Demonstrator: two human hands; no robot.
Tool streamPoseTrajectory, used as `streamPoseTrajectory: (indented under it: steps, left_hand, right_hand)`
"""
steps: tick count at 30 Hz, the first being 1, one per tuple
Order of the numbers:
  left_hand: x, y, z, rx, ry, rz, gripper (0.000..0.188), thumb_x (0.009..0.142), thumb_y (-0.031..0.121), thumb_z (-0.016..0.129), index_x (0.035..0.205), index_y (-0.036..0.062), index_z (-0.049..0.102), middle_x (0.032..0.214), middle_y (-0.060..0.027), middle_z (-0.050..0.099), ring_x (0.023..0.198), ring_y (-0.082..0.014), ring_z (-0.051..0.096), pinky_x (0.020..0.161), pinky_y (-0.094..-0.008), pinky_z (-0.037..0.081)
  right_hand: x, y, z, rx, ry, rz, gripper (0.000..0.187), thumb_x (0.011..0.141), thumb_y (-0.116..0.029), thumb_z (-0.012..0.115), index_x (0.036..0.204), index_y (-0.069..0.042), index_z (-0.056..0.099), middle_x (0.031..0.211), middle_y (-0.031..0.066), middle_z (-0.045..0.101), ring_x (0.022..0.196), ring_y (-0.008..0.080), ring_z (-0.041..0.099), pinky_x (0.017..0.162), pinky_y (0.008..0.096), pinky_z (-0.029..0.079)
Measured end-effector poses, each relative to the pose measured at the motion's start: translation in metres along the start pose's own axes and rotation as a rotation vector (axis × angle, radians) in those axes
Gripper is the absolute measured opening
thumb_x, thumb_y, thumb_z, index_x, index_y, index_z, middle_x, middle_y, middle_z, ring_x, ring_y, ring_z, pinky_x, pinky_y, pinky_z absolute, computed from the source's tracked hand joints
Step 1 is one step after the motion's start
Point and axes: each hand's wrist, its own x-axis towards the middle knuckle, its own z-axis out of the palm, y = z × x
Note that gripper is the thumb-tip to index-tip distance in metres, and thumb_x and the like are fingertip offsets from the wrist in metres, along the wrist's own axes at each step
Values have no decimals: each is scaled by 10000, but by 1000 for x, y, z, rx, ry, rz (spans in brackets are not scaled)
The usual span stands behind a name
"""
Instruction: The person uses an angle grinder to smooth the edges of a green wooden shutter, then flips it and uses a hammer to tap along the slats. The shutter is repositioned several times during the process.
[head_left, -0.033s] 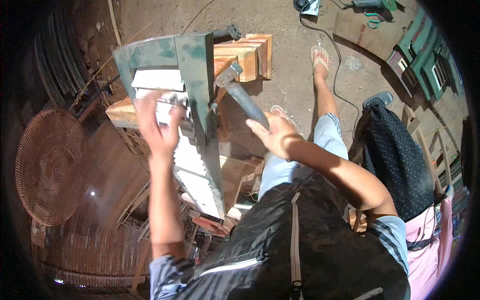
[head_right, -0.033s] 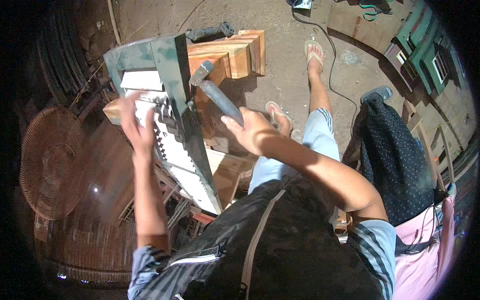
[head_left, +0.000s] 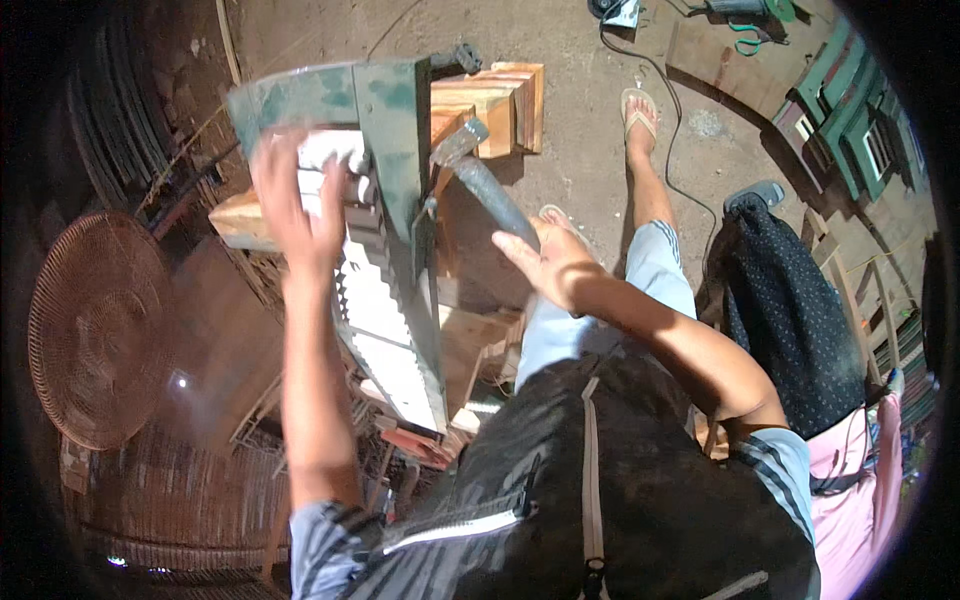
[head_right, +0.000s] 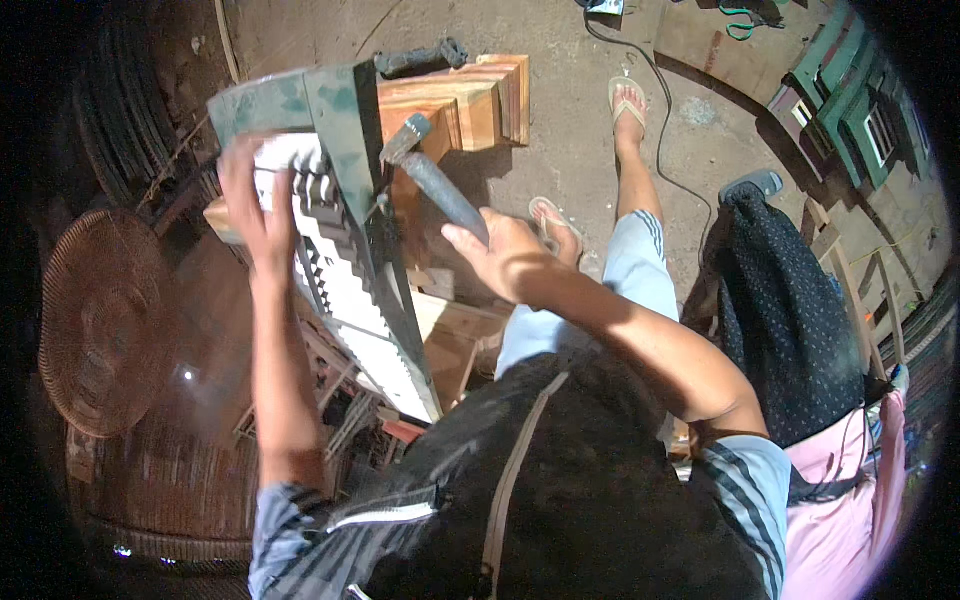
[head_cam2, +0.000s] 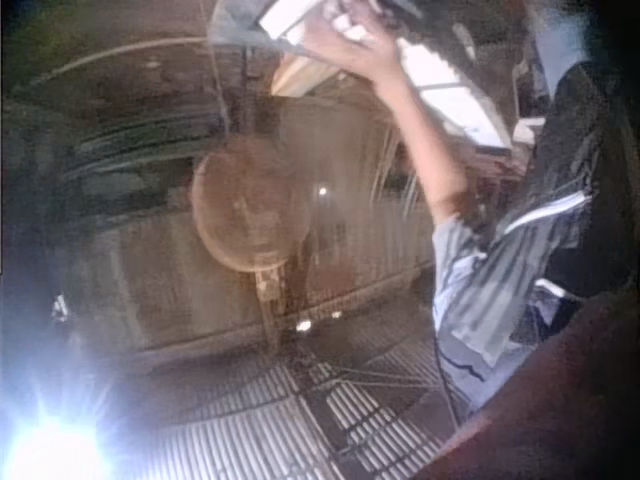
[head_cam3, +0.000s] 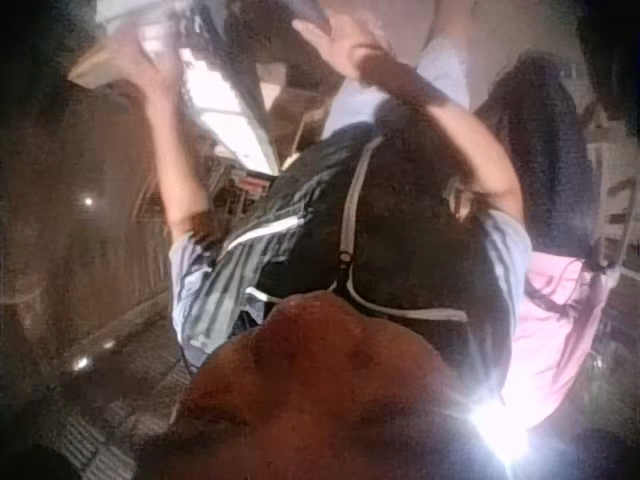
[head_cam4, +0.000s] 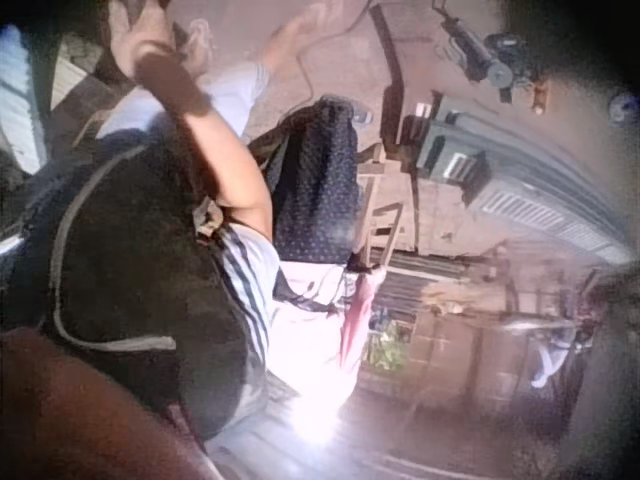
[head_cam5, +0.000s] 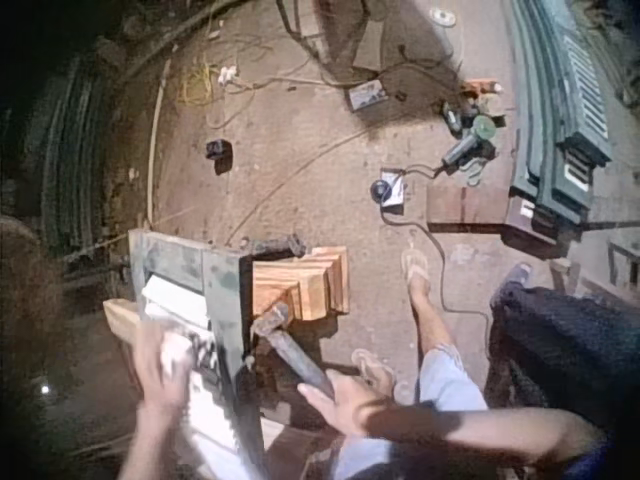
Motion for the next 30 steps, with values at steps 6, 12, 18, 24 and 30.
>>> streamPoseTrajectory:
  steps: [6, 12, 18, 24, 30]
  left_hand:
    - [81, -66, 49, 408, 25, 88, 341, 954, 483, 584, 902, 172, 712, 1029, -3, 692, 1124, -262, 599, 1117, -678, 216]
    - [88, -56, 48, 388, -35, 77, 355, 929, 503, 597, 866, 172, 708, 951, -1, 650, 1043, -257, 587, 1090, -683, 224]
    - [93, -65, 38, 396, -66, 4, 408, 938, 548, 565, 876, 169, 701, 982, -1, 646, 1052, -265, 574, 1082, -688, 220]
    - [100, -93, 29, 418, -31, -91, 420, 945, 553, 554, 903, 160, 697, 1000, -23, 653, 1077, -277, 577, 1078, -688, 221]
    - [97, -102, 31, 422, -16, -107, 453, 926, 579, 587, 935, 141, 698, 1064, -22, 672, 1111, -275, 580, 1100, -701, 200]
  right_hand:
    - [-3, 6, -10, 613, -358, 172, 625, 1084, -569, 370, 738, -77, 540, 613, 41, 560, 462, 147, 485, 671, 265, 458]
    - [-8, -12, 0, 368, -221, 321, 719, 1066, -595, 421, 701, 8, 562, 629, 54, 503, 628, 179, 490, 628, 382, 432]
    - [-3, -32, -15, 341, -164, 252, 616, 1048, -605, 493, 716, -87, 532, 606, -7, 503, 494, 101, 439, 456, 298, 342]
    - [45, -27, -40, 259, -115, 209, 629, 1041, -564, 527, 777, 6, 574, 705, 41, 557, 695, 148, 505, 643, 370, 436]
    - [47, -30, -38, 451, -185, 239, 647, 1043, -578, 491, 686, -40, 538, 613, 29, 466, 624, 131, 446, 618, 351, 398]
